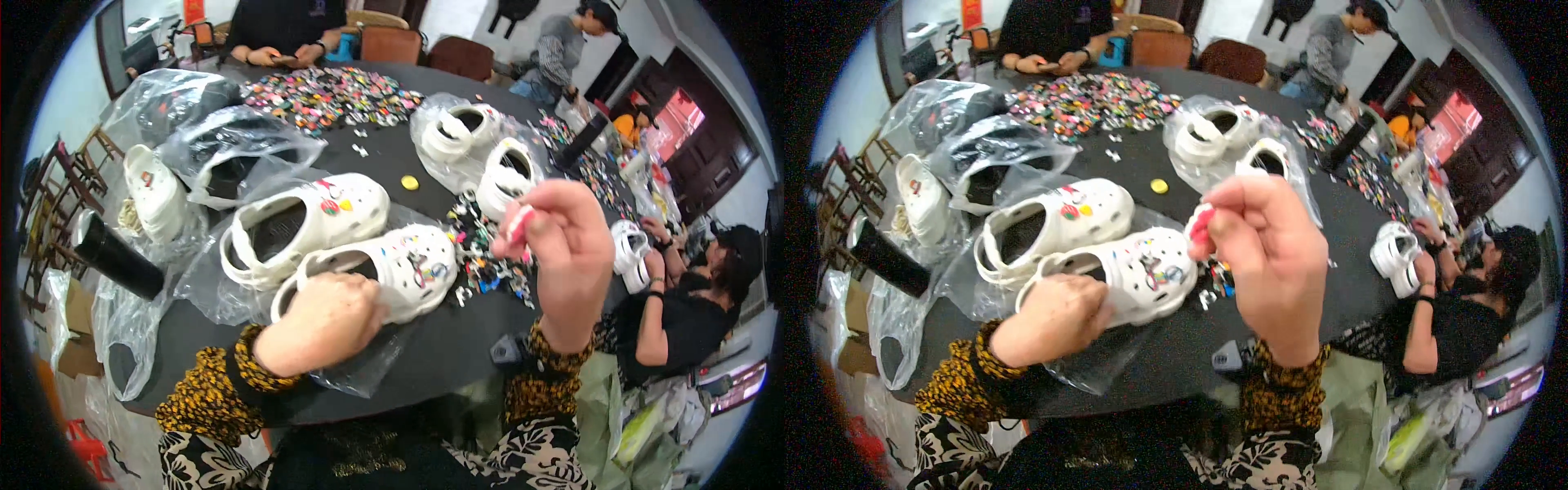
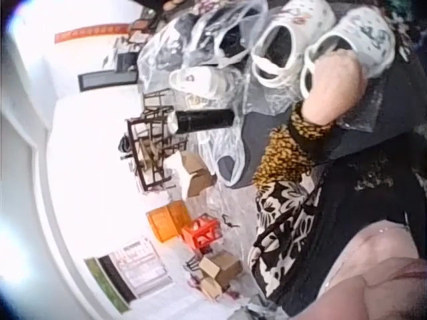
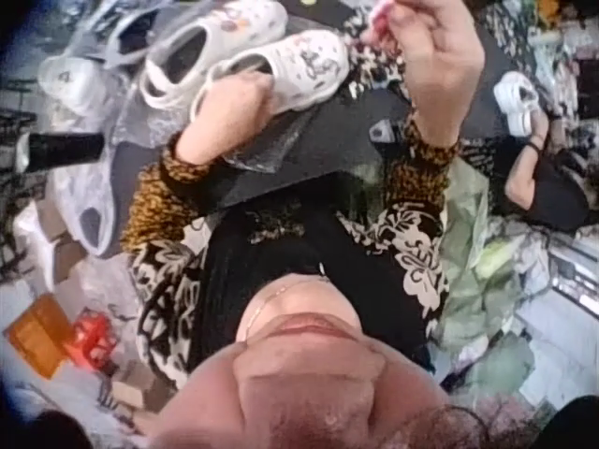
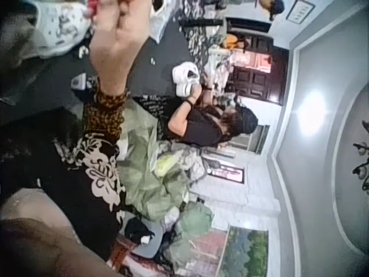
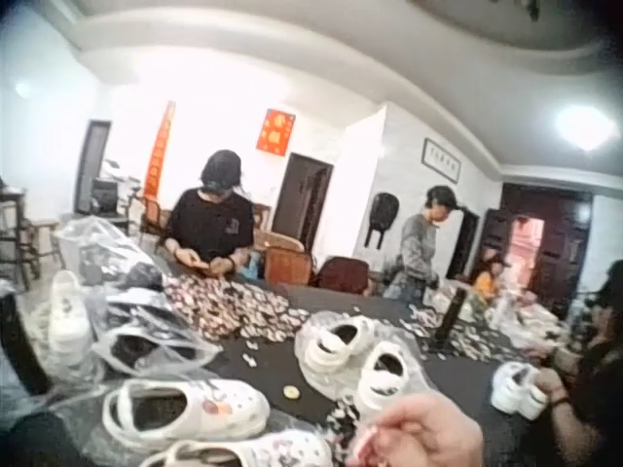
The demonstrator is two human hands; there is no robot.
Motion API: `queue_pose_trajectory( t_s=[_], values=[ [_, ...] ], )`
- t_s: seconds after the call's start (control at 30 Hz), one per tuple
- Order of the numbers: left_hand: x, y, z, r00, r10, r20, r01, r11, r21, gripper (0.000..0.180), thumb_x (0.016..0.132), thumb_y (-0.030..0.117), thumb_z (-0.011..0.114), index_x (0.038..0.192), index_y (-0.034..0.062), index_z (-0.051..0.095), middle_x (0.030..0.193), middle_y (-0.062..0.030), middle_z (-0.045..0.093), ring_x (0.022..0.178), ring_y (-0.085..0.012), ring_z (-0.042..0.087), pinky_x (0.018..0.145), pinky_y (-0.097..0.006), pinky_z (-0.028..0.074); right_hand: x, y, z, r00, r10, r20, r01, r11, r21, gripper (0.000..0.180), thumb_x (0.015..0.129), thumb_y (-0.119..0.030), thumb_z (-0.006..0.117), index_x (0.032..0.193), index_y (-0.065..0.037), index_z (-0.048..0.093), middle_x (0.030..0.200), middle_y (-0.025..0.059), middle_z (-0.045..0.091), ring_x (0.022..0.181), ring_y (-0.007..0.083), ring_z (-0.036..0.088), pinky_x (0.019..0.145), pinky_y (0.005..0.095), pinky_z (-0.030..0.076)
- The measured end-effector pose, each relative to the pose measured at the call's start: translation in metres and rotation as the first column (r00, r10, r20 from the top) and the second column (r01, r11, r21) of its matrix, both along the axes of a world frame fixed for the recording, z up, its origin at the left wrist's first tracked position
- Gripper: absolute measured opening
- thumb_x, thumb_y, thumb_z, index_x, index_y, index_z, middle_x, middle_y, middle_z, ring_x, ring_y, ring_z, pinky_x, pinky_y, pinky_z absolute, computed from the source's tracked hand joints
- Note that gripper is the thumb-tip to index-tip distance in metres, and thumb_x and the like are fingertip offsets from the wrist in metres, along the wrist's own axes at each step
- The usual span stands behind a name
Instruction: Apply decorative charms to white clog shoes at a production table.
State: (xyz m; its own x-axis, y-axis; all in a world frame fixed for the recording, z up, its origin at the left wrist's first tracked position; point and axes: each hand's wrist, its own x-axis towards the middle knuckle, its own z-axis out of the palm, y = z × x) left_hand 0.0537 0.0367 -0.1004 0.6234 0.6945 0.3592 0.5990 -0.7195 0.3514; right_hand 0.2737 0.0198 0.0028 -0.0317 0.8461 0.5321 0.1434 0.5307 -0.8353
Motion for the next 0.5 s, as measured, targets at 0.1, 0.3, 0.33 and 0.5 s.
queue_pose_trajectory(
  t_s=[0.1, 0.3, 0.33, 0.5],
  values=[
    [0.0, -0.003, 0.001, 0.999, -0.031, -0.011, 0.03, 0.998, -0.062, 0.024, 0.082, 0.022, 0.061, 0.072, 0.0018, 0.056, 0.068, -0.0168, 0.06, 0.069, -0.0352, 0.062, 0.066, -0.044, 0.05, -0.026, -0.008, 0.01, 0.988, 0.09, -0.128, -0.075, 0.991, 0.113, 0.018, 0.094, -0.007, 0.051, 0.108, 0.006, 0.051, 0.076, 0.0096, 0.059, 0.067, 0.0119, 0.058, 0.06, 0.0224, 0.048],
    [-0.003, -0.003, 0.001, 0.998, -0.04, -0.044, 0.035, 0.993, -0.113, 0.028, 0.085, 0.027, 0.06, 0.073, 0.0009, 0.057, 0.071, -0.0159, 0.061, 0.071, -0.0348, 0.062, 0.065, -0.043, 0.05, -0.048, -0.012, 0.028, 0.862, 0.448, -0.235, -0.379, 0.88, 0.287, 0.021, 0.096, -0.016, 0.053, 0.11, 0.0, 0.051, 0.07, 0.0082, 0.055, 0.06, 0.0147, 0.054, 0.056, 0.0265, 0.045],
    [-0.005, -0.004, 0.002, 0.998, -0.052, -0.041, 0.046, 0.99, -0.13, 0.029, 0.085, 0.027, 0.06, 0.073, 0.0011, 0.057, 0.071, -0.0159, 0.061, 0.07, -0.0348, 0.062, 0.064, -0.043, 0.05, -0.046, -0.013, 0.032, 0.786, 0.56, -0.261, -0.5, 0.825, 0.264, 0.02, 0.096, -0.019, 0.054, 0.109, -0.004, 0.052, 0.068, 0.0067, 0.054, 0.058, 0.0155, 0.054, 0.058, 0.0295, 0.046],
    [-0.004, -0.001, 0.004, 0.996, -0.085, -0.027, 0.079, 0.984, -0.161, 0.031, 0.085, 0.029, 0.061, 0.073, 0.0012, 0.057, 0.07, -0.0166, 0.061, 0.069, -0.0353, 0.062, 0.063, -0.044, 0.05, -0.04, -0.05, 0.044, 0.501, 0.749, -0.435, -0.638, 0.658, 0.399, 0.01, 0.096, -0.017, 0.042, 0.101, -0.011, 0.049, 0.067, 0.004, 0.052, 0.054, 0.019, 0.05, 0.071, 0.0436, 0.044]
  ],
)
